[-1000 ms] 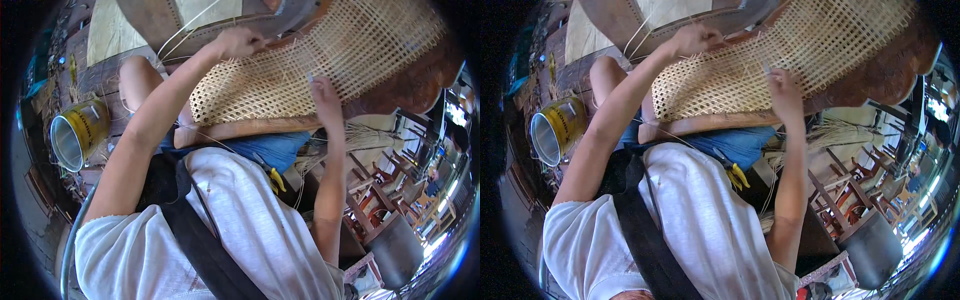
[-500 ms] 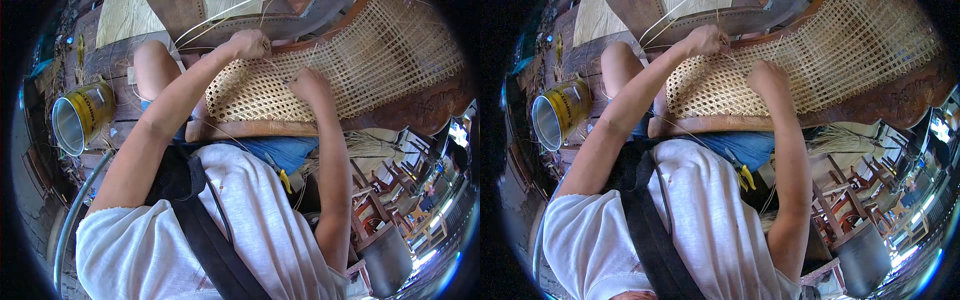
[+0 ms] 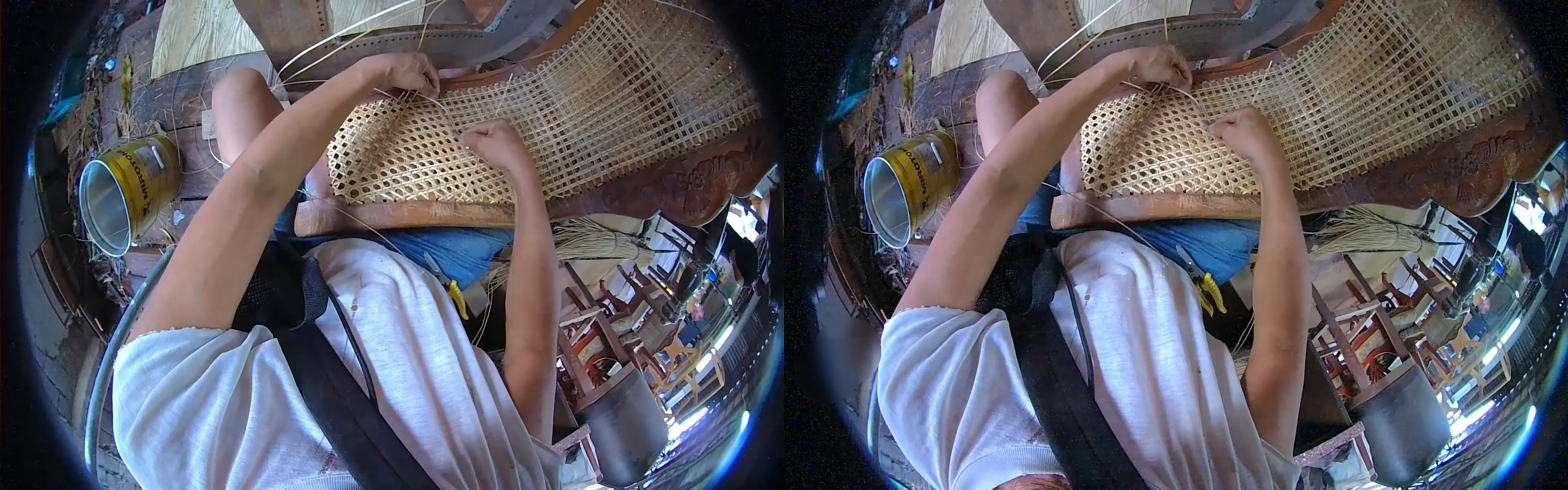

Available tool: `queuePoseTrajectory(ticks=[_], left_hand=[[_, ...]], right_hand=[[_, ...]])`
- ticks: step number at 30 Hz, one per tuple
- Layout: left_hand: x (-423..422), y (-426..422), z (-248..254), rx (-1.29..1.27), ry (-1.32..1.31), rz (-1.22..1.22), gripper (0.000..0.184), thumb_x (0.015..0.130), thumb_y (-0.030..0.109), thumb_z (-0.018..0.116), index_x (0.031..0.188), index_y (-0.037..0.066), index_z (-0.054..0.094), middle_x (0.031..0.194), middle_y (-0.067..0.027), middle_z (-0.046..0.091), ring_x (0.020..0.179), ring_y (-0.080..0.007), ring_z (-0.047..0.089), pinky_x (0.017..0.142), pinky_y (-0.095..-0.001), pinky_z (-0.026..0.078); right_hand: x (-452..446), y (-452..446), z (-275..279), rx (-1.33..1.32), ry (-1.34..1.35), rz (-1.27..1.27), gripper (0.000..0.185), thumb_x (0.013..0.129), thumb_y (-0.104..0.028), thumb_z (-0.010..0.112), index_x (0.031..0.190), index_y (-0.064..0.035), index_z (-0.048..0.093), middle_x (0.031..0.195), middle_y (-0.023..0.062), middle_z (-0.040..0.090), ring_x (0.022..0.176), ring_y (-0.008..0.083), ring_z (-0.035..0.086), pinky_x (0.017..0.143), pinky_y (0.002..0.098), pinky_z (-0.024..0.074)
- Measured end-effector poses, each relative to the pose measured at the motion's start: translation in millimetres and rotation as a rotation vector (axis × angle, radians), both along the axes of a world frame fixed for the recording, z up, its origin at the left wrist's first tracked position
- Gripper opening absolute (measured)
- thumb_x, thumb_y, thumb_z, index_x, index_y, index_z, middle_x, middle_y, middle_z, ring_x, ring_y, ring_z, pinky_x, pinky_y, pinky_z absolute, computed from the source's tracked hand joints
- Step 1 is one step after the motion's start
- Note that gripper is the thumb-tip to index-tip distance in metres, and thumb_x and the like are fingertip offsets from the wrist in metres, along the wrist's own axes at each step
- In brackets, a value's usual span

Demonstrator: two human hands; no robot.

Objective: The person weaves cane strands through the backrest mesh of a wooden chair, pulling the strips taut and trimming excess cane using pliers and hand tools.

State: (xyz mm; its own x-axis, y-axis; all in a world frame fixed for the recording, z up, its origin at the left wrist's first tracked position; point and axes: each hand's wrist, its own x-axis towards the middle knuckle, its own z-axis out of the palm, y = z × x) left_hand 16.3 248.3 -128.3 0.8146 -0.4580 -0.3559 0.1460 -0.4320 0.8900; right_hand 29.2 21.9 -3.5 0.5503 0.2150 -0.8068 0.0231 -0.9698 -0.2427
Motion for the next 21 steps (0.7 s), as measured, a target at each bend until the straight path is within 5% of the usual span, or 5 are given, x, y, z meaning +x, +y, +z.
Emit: queuePoseTrajectory(ticks=[6, 10, 14, 19, 21], left_hand=[[-13.8, -23.3, -4.7, -0.192, -0.034, -0.035, 0.025, 0.086, 0.029, 0.071, 0.103, 0.012, 0.074, 0.093, -0.0044, 0.073, 0.082, -0.0159, 0.064, 0.075, -0.0325, 0.05], [-20.0, -28.5, 39.5, 0.0, 0.065, 0.04, 0.03, 0.083, 0.04, 0.072, 0.098, 0.014, 0.075, 0.087, -0.0052, 0.072, 0.079, -0.0138, 0.063, 0.073, -0.0331, 0.049], [-16.8, -24.7, 74.1, 0.343, 0.025, -0.081, 0.033, 0.083, 0.041, 0.068, 0.105, 0.017, 0.073, 0.094, -0.0056, 0.072, 0.086, -0.0227, 0.066, 0.079, -0.0355, 0.049], [-10.1, -50.5, 63.3, 0.219, -0.158, -0.189, 0.032, 0.084, 0.037, 0.065, 0.11, 0.018, 0.071, 0.105, -0.0076, 0.07, 0.096, -0.0256, 0.065, 0.087, -0.0352, 0.049], [-9.0, -65.0, 66.5, -0.013, -0.077, -0.173, 0.031, 0.086, 0.04, 0.065, 0.109, 0.02, 0.072, 0.109, -0.0074, 0.07, 0.101, -0.0228, 0.064, 0.092, -0.0341, 0.048]], right_hand=[[3.5, 6.0, 58.9, -0.156, -0.119, 0.157, 0.043, 0.08, -0.032, 0.072, 0.113, -0.0058, 0.069, 0.1, 0.0184, 0.07, 0.093, 0.0276, 0.067, 0.087, 0.038, 0.0498], [-34.6, 6.8, 17.6, 0.026, -0.299, -0.043, 0.041, 0.082, -0.029, 0.069, 0.115, -0.0055, 0.065, 0.101, 0.0219, 0.068, 0.094, 0.0341, 0.066, 0.087, 0.0416, 0.0493], [-53.5, 8.4, 4.4, 0.011, -0.485, 0.012, 0.026, 0.084, -0.02, 0.061, 0.102, -0.0025, 0.062, 0.092, 0.0255, 0.065, 0.091, 0.043, 0.062, 0.08, 0.0476, 0.0484], [-8.1, -71.8, 36.8, -0.004, -0.443, 0.142, 0.025, 0.086, -0.018, 0.06, 0.106, -0.0025, 0.062, 0.086, 0.0186, 0.066, 0.078, 0.03, 0.065, 0.071, 0.0388, 0.0494], [-1.4, -72.4, 62.6, 0.31, -0.294, -0.225, 0.024, 0.086, -0.016, 0.063, 0.104, 0.0003, 0.064, 0.084, 0.0097, 0.063, 0.073, 0.0161, 0.059, 0.069, 0.0331, 0.0465]])
